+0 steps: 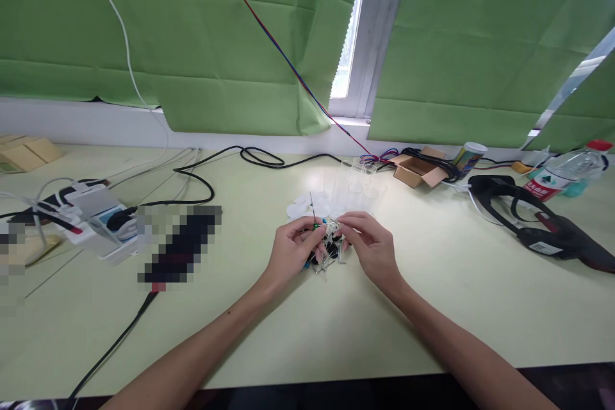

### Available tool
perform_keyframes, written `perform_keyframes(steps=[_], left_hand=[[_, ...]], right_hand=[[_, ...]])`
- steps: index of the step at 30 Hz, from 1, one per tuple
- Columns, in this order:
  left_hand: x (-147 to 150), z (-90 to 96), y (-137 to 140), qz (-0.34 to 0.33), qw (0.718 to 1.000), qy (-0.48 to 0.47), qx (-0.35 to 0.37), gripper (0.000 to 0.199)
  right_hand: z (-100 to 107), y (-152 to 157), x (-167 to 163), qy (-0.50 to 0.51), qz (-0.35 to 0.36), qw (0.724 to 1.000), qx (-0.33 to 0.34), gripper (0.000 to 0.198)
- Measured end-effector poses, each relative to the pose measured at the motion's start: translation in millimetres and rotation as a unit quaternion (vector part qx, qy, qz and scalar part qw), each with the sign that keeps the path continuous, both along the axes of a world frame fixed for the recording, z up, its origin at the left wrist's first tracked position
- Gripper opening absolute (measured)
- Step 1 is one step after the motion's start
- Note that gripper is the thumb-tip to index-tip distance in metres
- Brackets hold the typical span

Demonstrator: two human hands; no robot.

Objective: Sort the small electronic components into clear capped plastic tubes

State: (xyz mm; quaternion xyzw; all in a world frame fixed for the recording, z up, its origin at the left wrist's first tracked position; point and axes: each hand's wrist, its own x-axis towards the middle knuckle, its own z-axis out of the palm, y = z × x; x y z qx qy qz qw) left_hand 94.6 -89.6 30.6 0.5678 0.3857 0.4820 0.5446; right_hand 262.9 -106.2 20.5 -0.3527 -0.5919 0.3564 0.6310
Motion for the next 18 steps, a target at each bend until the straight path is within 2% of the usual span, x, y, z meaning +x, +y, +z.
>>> perform_keyframes(steps=[9, 18], left_hand=[[1.5, 0.9, -2.4, 0.002, 0.999, 0.026, 0.019, 0.026], [4.7, -5.4, -6.9, 0.007, 0.996, 0.065, 0.065, 0.022]], right_hand=[[6.7, -3.2, 0.1, -0.023, -0.015, 0.999, -0.033, 0.014], [4.6, 1.1, 1.7, 0.014, -0.012, 0.997, -0.082, 0.013]])
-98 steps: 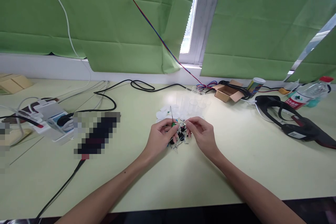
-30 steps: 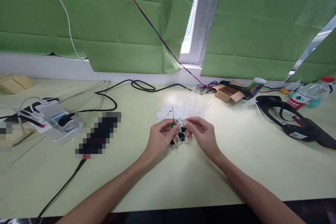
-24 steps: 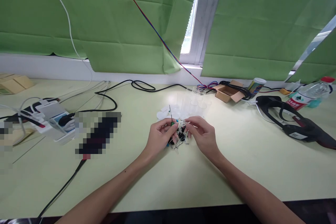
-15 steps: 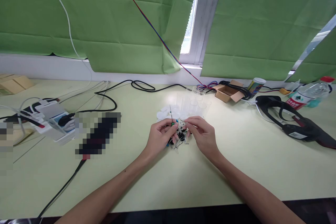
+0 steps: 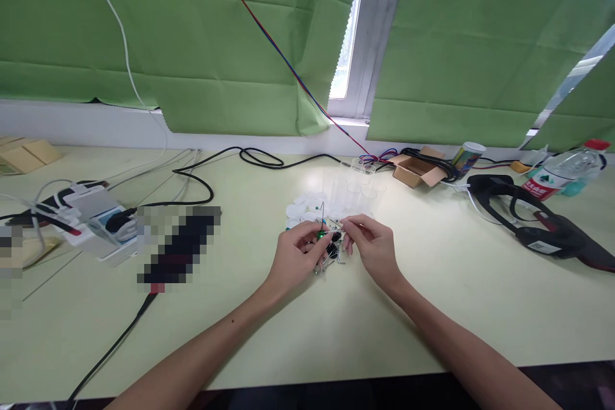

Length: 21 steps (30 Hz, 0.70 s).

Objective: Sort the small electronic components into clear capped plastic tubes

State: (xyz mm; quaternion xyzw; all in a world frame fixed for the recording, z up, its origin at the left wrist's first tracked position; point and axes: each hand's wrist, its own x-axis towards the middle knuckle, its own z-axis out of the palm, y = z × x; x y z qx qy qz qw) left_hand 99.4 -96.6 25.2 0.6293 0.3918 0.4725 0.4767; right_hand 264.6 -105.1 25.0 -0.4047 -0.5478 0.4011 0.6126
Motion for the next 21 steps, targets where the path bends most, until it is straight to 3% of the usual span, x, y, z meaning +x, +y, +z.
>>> perform_keyframes(steps=[9, 21], left_hand=[[0.4, -3.7, 0.1, 0.013, 0.998, 0.032, 0.052, 0.02], [-0.3, 3.2, 0.3, 0.0, 1.0, -0.002, -0.012, 0.023]], right_hand=[[-2.8, 3.3, 0.0, 0.0, -0.005, 1.0, -0.02, 0.021], [-1.6, -0.4, -1.4, -0.013, -0.013, 1.0, -0.017, 0.022]])
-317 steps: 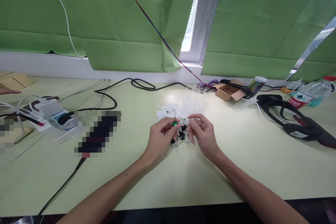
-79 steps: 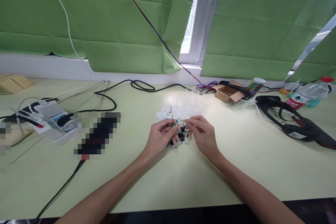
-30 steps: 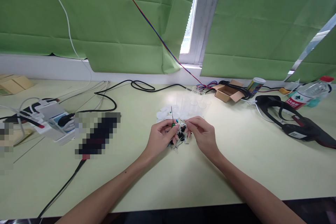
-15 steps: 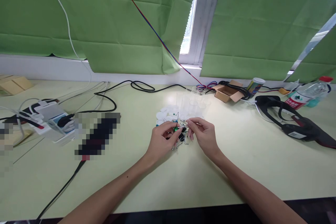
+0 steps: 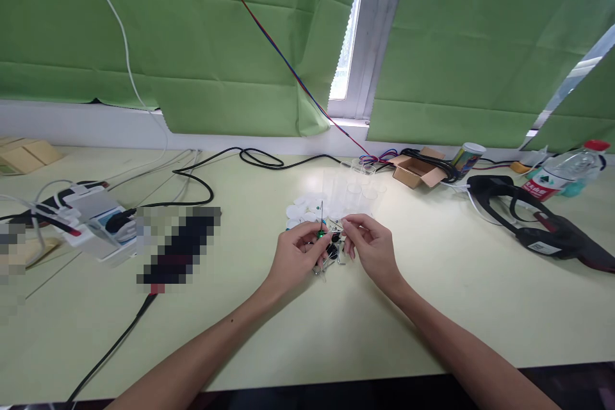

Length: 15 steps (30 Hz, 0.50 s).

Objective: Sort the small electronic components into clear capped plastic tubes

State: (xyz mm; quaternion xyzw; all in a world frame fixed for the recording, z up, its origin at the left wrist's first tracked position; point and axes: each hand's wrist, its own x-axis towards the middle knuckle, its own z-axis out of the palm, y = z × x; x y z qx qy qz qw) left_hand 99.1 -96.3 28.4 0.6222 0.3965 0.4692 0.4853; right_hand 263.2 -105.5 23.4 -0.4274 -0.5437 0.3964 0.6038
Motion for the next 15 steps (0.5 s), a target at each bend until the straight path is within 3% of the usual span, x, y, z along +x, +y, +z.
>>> perform_keyframes(steps=[9, 15], left_hand=[[-4.1, 5.9, 3.5, -0.028, 0.996, -0.05, -0.062, 0.027], [-4.3, 4.0, 3.7, -0.038, 0.996, -0.055, -0.061, 0.027]], right_hand=[[-3.4, -1.5, 1.9, -0.026, 0.012, 0.999, 0.026, 0.02], [-2.5, -1.5, 1.9, -0.035, 0.008, 0.999, 0.031, 0.017]])
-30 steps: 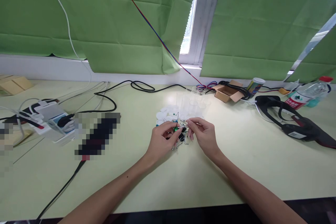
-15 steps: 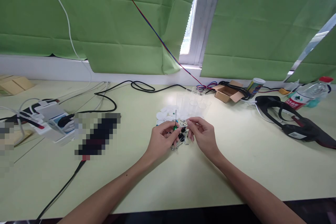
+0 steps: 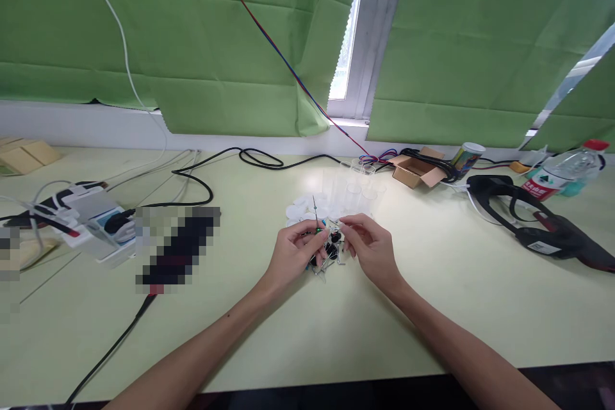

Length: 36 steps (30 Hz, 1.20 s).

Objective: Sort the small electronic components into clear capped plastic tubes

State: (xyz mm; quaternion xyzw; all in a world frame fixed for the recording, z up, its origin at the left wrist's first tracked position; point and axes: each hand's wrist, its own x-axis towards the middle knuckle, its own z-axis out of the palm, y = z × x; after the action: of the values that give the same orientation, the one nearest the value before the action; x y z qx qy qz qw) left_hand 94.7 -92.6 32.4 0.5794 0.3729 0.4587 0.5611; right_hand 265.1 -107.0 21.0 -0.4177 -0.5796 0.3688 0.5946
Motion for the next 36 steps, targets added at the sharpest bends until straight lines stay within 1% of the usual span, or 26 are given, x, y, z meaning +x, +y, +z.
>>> perform_keyframes(steps=[5, 11, 19, 23, 28, 36], left_hand=[[0.1, -0.9, -0.5, 0.01, 1.0, 0.018, 0.023, 0.024], [0.8, -2.7, -1.0, 0.026, 0.998, 0.045, 0.043, 0.024], [2.0, -3.8, -2.2, 0.041, 0.996, 0.047, 0.059, 0.023], [1.9, -2.0, -1.2, 0.036, 0.997, 0.042, 0.051, 0.024], [1.2, 0.7, 0.4, 0.022, 0.999, 0.014, 0.025, 0.023], [0.5, 2.4, 2.0, 0.007, 0.999, -0.034, -0.02, 0.023]], right_hand=[[1.2, 1.4, -0.5, 0.004, -0.004, 1.0, -0.009, 0.018], [2.7, 0.3, -0.3, -0.013, -0.002, 1.0, -0.017, 0.024], [3.8, -1.3, -1.9, -0.001, 0.011, 1.0, -0.024, 0.024], [3.9, -1.7, -2.4, 0.009, 0.017, 1.0, -0.014, 0.019], [3.3, -2.0, -2.4, 0.02, 0.028, 0.999, 0.001, 0.014], [0.4, -2.1, -1.3, 0.028, 0.054, 0.998, 0.007, 0.015]])
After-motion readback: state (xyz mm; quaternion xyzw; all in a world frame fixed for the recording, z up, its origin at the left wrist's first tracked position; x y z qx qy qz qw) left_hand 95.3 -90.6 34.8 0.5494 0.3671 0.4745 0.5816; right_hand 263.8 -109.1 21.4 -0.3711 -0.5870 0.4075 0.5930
